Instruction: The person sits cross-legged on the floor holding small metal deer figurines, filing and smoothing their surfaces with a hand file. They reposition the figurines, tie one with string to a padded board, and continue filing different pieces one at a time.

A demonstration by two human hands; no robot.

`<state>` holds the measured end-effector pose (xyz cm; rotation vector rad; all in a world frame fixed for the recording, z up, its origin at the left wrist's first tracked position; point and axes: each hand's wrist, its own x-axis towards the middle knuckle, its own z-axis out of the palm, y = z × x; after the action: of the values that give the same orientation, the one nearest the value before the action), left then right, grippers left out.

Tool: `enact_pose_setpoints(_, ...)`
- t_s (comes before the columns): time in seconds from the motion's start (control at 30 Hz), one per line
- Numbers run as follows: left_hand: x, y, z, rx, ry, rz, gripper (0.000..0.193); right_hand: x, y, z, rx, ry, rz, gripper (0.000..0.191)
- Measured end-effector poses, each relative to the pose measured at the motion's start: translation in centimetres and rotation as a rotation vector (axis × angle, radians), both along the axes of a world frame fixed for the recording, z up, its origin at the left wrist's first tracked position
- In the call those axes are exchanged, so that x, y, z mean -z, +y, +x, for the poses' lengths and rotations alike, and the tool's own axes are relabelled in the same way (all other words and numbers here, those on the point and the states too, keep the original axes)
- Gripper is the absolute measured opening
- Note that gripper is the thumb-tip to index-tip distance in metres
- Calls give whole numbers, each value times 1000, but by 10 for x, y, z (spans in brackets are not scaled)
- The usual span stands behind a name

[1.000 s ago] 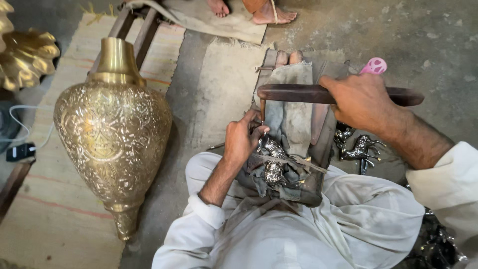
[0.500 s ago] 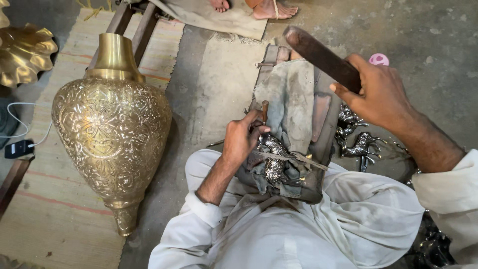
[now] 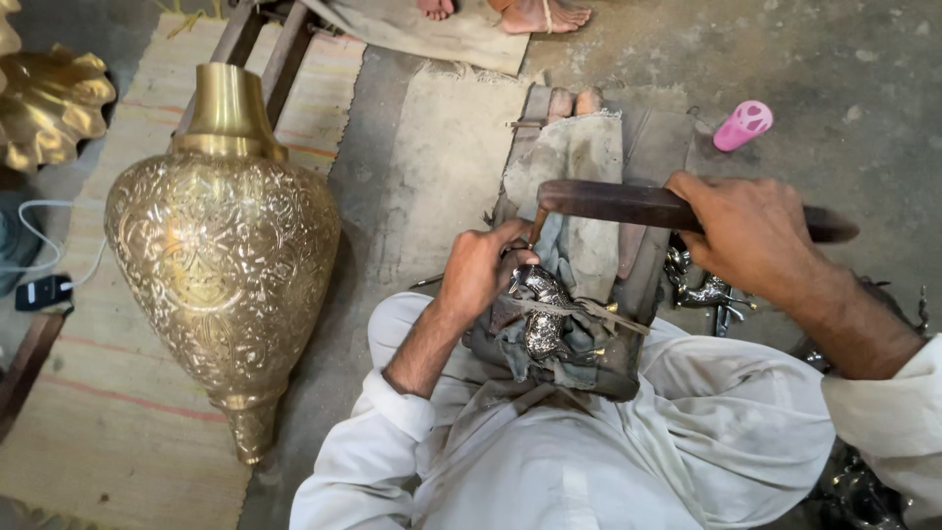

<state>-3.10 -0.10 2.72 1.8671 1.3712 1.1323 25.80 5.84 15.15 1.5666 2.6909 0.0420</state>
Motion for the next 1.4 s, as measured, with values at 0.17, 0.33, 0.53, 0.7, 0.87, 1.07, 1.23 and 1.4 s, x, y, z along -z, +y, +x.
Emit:
enact_pose_setpoints(0.17,-4,4,-2,74,53,24,35,7,-7,8,53,-60,-61,42)
enact_pose_setpoints(0.33,-4,-1,-6,89,85,35,31,11,-11,19,46,455,-11,42)
enact_pose_setpoints(0.53,-1,0,-9,90,55,41,27,12,-18,26,125,512,48,40)
enact_pose_setpoints(0.7,1,-1,-10,117,37,66,26,15,-25,26,69,450,149,32)
enact_pose_setpoints(0.87,0,2,-8,186,33,166,34,29,-29,19,12,236,67,39)
enact_pose_setpoints(1.07,-1,3,-8,206,155,80,40,33,-35,21,89,349,51,38)
enact_pose_setpoints(1.23,1,4,-9,225,142,99,37,31,-37,21,-19,306,164,40)
enact_pose_setpoints(1.4,1,2,-12,200,145,62,32,38,-40,17,188,301,-36,34)
